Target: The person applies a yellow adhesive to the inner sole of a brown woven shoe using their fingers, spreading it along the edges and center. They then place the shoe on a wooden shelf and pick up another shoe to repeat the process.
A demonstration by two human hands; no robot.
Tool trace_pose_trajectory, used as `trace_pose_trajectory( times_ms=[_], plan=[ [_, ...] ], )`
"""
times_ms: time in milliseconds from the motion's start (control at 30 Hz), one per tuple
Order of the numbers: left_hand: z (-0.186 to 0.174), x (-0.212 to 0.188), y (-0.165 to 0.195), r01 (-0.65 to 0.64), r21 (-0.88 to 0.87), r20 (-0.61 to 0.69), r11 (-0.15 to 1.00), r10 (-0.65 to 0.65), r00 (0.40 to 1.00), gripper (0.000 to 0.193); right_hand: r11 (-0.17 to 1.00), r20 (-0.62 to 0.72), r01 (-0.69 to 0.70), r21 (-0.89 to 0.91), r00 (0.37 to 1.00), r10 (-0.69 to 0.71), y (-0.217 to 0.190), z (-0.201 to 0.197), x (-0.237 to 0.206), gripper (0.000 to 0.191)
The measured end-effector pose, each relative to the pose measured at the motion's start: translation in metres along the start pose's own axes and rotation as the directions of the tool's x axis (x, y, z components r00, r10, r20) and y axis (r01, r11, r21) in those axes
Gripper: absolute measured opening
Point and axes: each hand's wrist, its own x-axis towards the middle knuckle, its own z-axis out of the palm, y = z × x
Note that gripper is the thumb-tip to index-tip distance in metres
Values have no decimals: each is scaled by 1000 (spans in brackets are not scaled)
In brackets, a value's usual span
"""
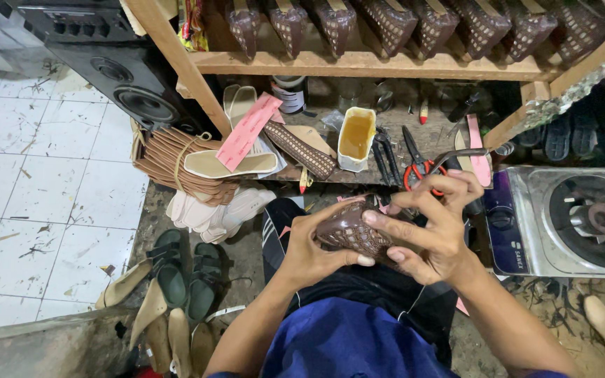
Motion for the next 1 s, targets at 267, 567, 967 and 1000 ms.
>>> trace_pose_trajectory(
  times_ms=[267, 567, 967, 1000],
  plan=[
    [-1, -1, 0, 33, -52, 7, 998, -33, 999, 79, 997, -19, 46, -62, 999, -48, -1, 1, -3, 42],
    [-11, -12, -37, 89, -189, 25, 978, -86, 996, 66, 983, -25, 152, -100, 987, -156, 6, -3, 3, 44],
    [-24, -26, -130, -11, -933, -169, 360, -410, 896, 50, 842, 294, -454, -290, 795, 530, 146, 136, -14, 51],
    [-23, -30, -134, -11, -957, -136, 291, -414, 900, 53, 836, 326, -469, -285, 773, 545, 148, 149, -16, 54]
  ],
)
